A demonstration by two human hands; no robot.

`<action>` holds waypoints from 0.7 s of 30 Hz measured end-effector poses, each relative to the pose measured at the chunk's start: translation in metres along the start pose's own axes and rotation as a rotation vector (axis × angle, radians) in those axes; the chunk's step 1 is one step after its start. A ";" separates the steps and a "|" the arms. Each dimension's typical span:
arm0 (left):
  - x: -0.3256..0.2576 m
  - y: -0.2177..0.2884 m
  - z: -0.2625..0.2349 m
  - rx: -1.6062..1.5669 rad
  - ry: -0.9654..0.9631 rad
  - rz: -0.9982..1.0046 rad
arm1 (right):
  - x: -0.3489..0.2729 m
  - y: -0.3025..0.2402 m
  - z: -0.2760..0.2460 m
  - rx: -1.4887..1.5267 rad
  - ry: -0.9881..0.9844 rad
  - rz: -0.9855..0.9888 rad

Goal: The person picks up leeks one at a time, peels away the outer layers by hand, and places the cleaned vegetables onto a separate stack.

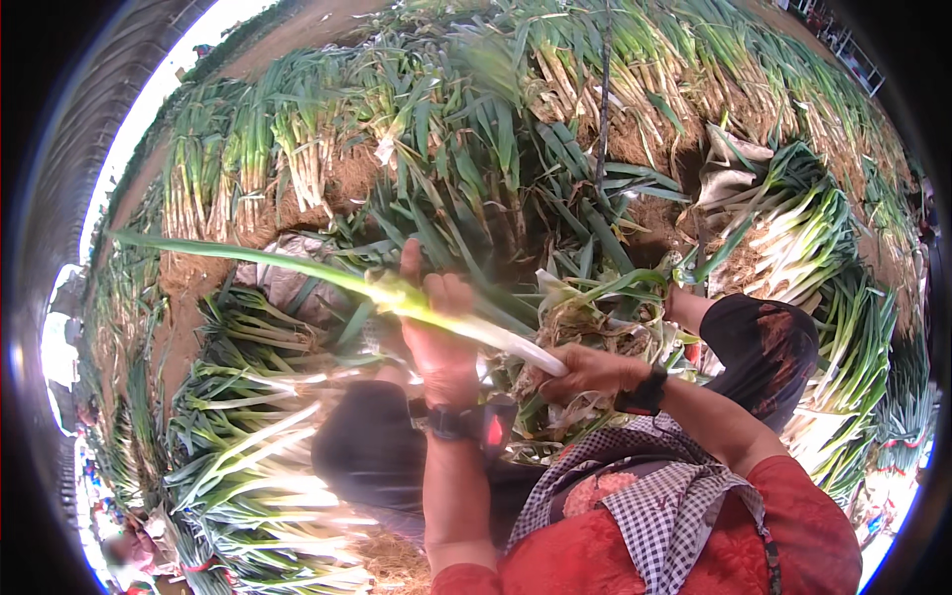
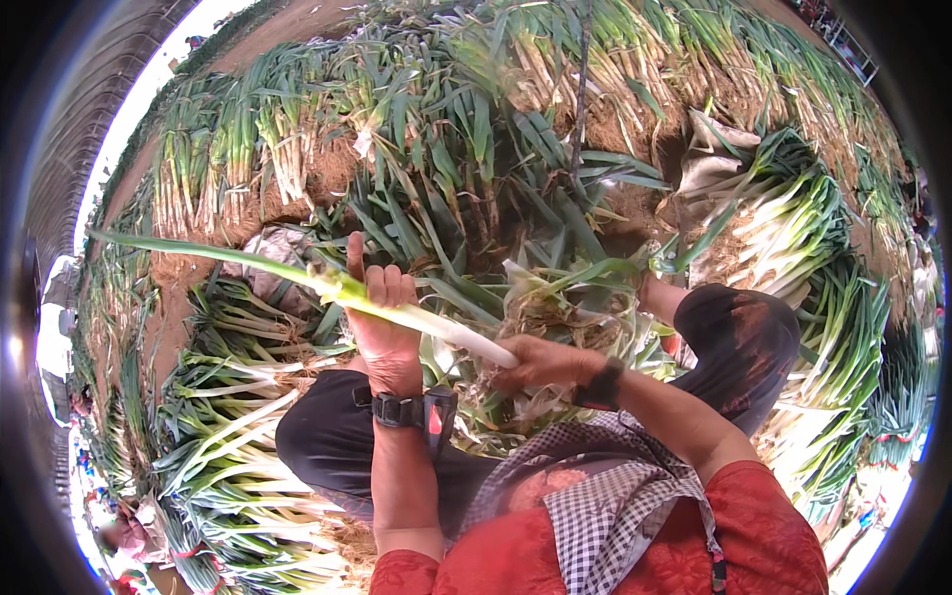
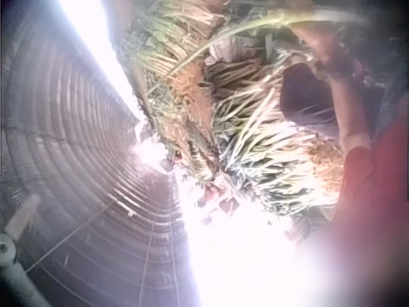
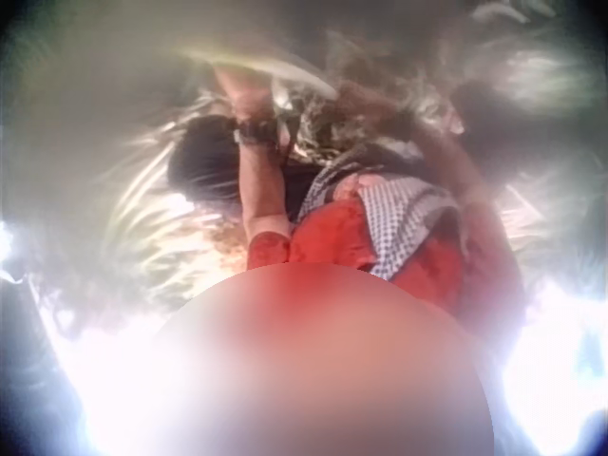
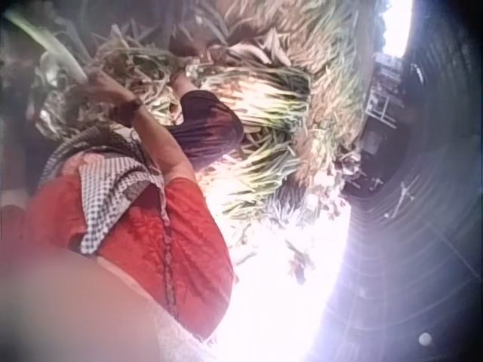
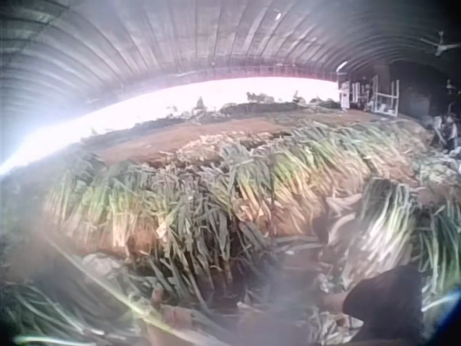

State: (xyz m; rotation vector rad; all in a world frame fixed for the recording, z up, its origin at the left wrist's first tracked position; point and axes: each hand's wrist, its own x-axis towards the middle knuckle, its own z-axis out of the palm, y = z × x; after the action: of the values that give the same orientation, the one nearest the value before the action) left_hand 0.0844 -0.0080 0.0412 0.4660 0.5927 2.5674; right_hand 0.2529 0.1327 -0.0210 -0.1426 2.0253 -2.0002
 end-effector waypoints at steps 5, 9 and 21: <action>-0.001 -0.012 0.043 0.549 0.436 0.251 | 0.002 -0.001 0.018 -0.511 0.560 0.111; -0.007 -0.014 0.038 0.807 0.457 0.561 | 0.001 -0.020 0.015 -0.683 0.693 0.035; -0.010 0.008 0.041 1.596 0.179 0.576 | 0.003 -0.006 -0.001 -0.277 0.480 0.057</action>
State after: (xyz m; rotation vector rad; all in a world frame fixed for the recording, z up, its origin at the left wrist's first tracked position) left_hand 0.1071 -0.0063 0.0780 0.9395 2.8521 1.9665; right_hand 0.2494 0.1323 -0.0152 0.3709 2.5574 -1.8361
